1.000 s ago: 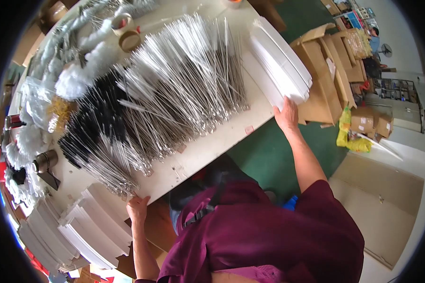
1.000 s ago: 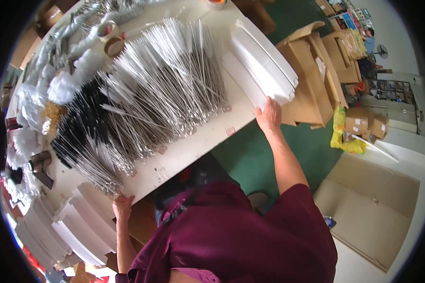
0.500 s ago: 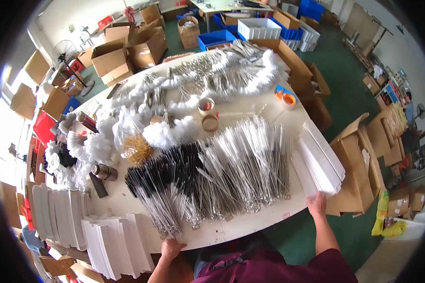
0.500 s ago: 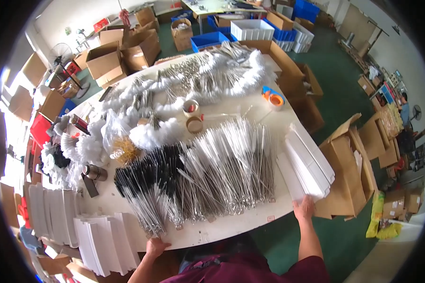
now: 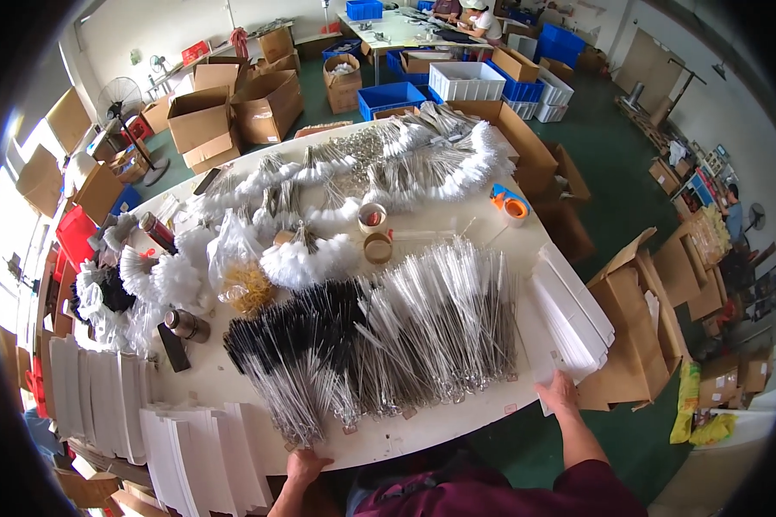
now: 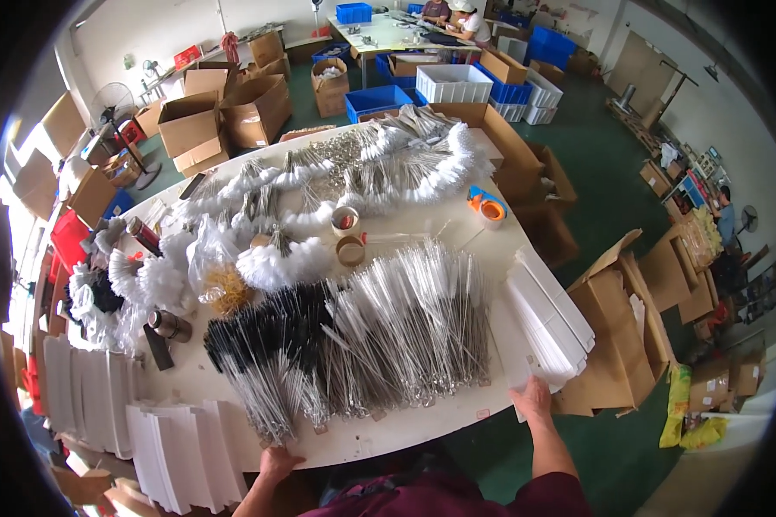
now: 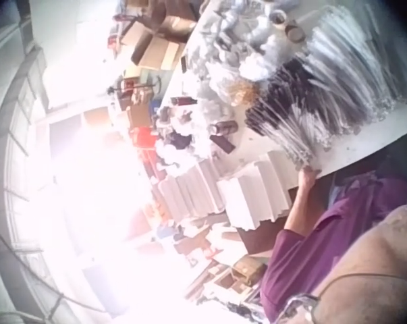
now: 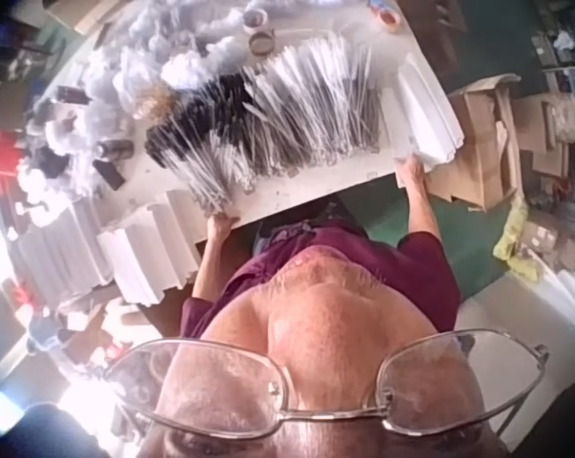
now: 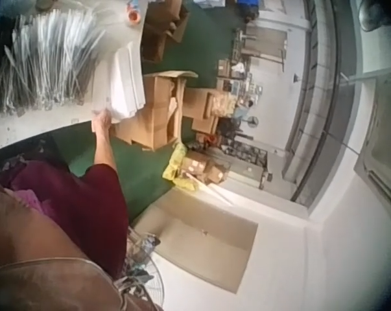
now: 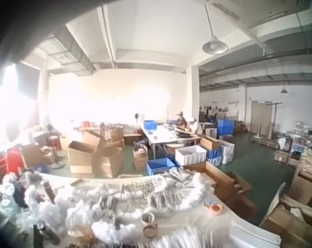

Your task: Placing bundles of small brush-like tools into white cardboard boxes.

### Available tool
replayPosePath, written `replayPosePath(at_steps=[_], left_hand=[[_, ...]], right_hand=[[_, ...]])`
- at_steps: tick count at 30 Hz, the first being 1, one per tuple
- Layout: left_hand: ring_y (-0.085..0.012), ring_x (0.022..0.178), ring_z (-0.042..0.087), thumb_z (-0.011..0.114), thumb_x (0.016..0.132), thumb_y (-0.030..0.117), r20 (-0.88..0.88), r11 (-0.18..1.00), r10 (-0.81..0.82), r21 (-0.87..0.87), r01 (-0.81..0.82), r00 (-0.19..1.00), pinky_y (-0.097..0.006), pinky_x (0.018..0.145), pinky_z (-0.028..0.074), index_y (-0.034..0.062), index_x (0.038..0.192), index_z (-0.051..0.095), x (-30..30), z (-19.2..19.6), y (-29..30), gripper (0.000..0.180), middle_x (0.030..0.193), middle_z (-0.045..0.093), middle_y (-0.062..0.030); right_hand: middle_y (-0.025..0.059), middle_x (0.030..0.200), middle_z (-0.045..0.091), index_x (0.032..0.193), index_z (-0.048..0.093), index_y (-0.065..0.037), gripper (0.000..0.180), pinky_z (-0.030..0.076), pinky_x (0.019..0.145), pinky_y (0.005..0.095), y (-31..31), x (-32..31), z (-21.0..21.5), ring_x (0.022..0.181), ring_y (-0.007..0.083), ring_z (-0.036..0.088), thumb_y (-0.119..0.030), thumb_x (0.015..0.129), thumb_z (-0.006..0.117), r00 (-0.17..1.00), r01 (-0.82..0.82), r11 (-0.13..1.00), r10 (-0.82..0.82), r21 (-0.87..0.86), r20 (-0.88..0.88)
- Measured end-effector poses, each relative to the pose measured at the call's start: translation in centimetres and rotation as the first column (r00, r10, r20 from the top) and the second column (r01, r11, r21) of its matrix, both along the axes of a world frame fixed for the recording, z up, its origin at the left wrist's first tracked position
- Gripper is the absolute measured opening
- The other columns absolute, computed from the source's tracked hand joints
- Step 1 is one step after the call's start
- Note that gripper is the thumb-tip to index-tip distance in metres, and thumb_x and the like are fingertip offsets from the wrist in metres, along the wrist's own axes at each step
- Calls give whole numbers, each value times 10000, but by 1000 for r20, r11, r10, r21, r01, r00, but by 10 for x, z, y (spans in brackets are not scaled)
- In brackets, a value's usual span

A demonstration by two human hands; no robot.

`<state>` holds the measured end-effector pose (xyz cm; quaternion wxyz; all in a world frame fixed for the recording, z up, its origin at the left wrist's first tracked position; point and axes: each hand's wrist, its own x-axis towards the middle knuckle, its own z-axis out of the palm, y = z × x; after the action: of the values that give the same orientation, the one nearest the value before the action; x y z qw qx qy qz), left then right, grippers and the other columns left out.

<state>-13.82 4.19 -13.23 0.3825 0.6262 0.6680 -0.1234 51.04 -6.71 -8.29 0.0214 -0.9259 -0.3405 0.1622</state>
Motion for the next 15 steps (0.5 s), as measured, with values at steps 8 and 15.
replayPosePath(at_steps=[8,15], left_hand=[[-302,680,711,835,701,540,62,998,49,24,-51,997,-412,699,568,20,713,751,-11,-20,-7,527,698,719,-155],[-306,691,717,836,699,537,-29,999,-27,35,28,999,-416,690,567,17,721,749,-5,-12,-4,528,717,722,-165]], right_hand=[[237,1248,613,1247,573,8,672,470,1046,477,14,-10,16,1206,403,578,-405,768,799,998,-43,996,38,-82,-59],[252,1170,613,1175,550,28,677,476,1031,477,5,-11,-10,1149,407,589,-398,715,806,998,-62,998,62,32,25]])
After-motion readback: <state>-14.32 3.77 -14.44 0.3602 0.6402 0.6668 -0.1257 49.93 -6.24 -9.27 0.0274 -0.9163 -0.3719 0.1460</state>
